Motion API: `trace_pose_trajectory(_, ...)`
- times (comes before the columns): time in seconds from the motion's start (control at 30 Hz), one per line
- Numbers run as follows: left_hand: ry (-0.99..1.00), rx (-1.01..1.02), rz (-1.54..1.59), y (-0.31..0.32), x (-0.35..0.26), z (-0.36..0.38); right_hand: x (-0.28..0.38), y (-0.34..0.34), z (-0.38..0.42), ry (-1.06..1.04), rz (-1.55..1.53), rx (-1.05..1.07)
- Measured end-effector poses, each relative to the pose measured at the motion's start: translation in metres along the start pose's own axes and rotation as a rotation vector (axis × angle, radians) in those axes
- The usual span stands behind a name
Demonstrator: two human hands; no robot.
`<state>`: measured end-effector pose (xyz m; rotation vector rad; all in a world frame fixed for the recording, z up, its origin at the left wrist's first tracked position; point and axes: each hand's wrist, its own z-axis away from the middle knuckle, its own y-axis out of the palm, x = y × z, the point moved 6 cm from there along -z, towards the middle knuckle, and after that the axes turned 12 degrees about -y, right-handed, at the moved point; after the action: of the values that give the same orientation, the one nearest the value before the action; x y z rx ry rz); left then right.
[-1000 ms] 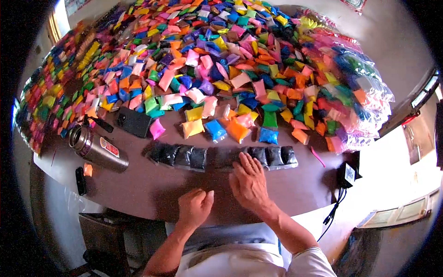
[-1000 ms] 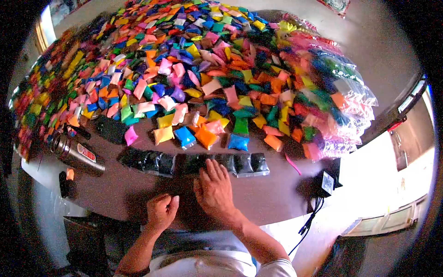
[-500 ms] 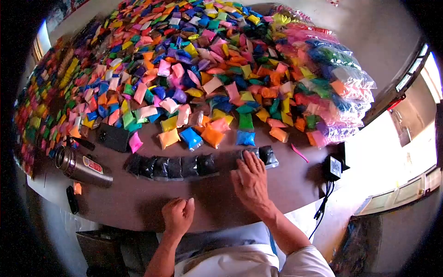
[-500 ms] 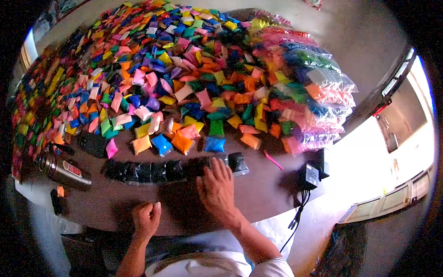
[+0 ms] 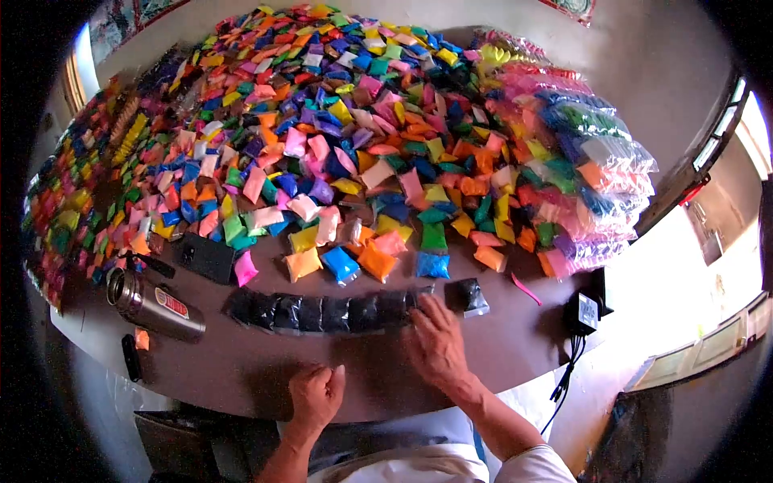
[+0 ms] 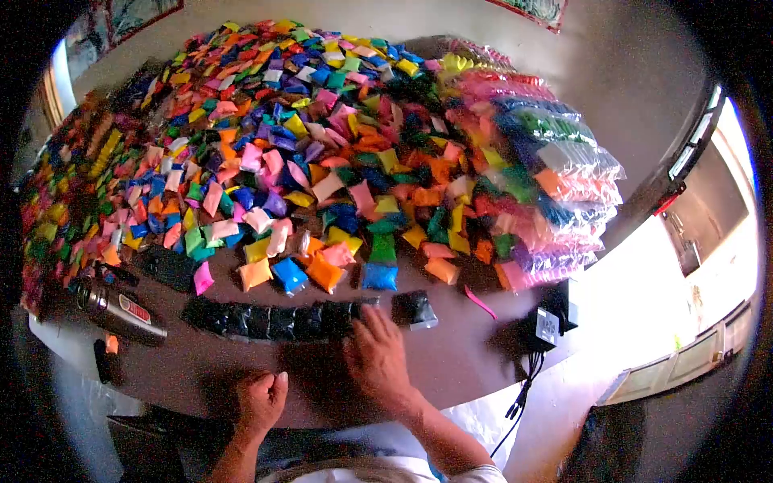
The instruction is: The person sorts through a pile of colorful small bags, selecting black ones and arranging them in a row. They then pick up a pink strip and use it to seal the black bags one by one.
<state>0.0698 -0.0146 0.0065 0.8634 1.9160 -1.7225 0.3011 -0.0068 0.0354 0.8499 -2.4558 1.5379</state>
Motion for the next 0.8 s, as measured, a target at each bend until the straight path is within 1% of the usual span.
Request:
trace_pose_trajectory(0.03,0.013,0.003,0.007,-0.001,-0.003,0.000,0.007,-0.023,-0.009,-0.020,0.082,-0.076)
trace_pose_trajectory(0.07,0.024,0.006,0.013,-0.001,-0.004,0.000,0.000,-0.027,-0.008,-0.029,0.077,-0.078)
trace_pose_trajectory(0.17,0.020,0.026,0.020,0.005,0.001,0.000,-0.036,-0.043,0.000,0.123,0.208,-0.136)
trace_pose_trajectory(0.23,0.017,0.070,0.008,0.001,-0.012,-0.005,-0.058,-0.042,0.013,0.189,0.243,-0.167)
trace_pose_trajectory(0.27,0.009,0.056,0.000,0.002,-0.014,-0.005,-0.062,-0.039,0.018,0.176,0.230,-0.167)
trace_pose_trajectory(0.33,0.034,0.140,-0.011,0.016,-0.017,-0.007,-0.067,-0.035,0.022,0.249,0.193,-0.134)
trace_pose_trajectory(0.37,0.095,0.126,0.025,0.019,-0.024,-0.008,-0.067,-0.031,0.025,0.234,0.234,-0.156)
trace_pose_trajectory(0.4,0.088,0.118,0.022,0.023,-0.029,-0.010,-0.066,-0.027,0.026,0.225,0.227,-0.153)
trace_pose_trajectory(0.47,0.227,0.234,0.006,0.038,-0.049,-0.011,-0.065,-0.024,0.027,0.257,0.252,-0.152)
trace_pose_trajectory(0.5,0.219,0.229,0.007,0.046,-0.051,-0.013,-0.062,-0.024,0.026,0.250,0.249,-0.147)
trace_pose_trajectory(0.57,0.424,0.242,0.105,0.061,-0.060,-0.013,-0.058,-0.023,0.022,0.262,0.223,-0.126)
trace_pose_trajectory(0.6,0.416,0.234,0.105,0.061,-0.061,-0.016,-0.059,-0.022,0.023,0.253,0.219,-0.121)
trace_pose_trajectory(0.67,0.527,0.261,0.132,0.062,-0.067,-0.018,-0.065,-0.021,0.027,0.270,0.222,-0.117)
trace_pose_trajectory(0.7,0.521,0.257,0.134,0.062,-0.065,-0.021,-0.061,-0.024,0.025,0.243,0.270,-0.143)
trace_pose_trajectory(0.73,0.589,0.323,0.095,0.065,-0.066,-0.020,-0.062,-0.022,0.024,0.237,0.269,-0.138)
trace_pose_trajectory(0.77,0.657,0.391,0.056,0.069,-0.065,-0.019,-0.063,-0.024,0.024,0.212,0.287,-0.179)
trace_pose_trajectory(0.8,0.650,0.387,0.060,0.070,-0.063,-0.020,-0.059,-0.026,0.018,0.187,0.304,-0.218)
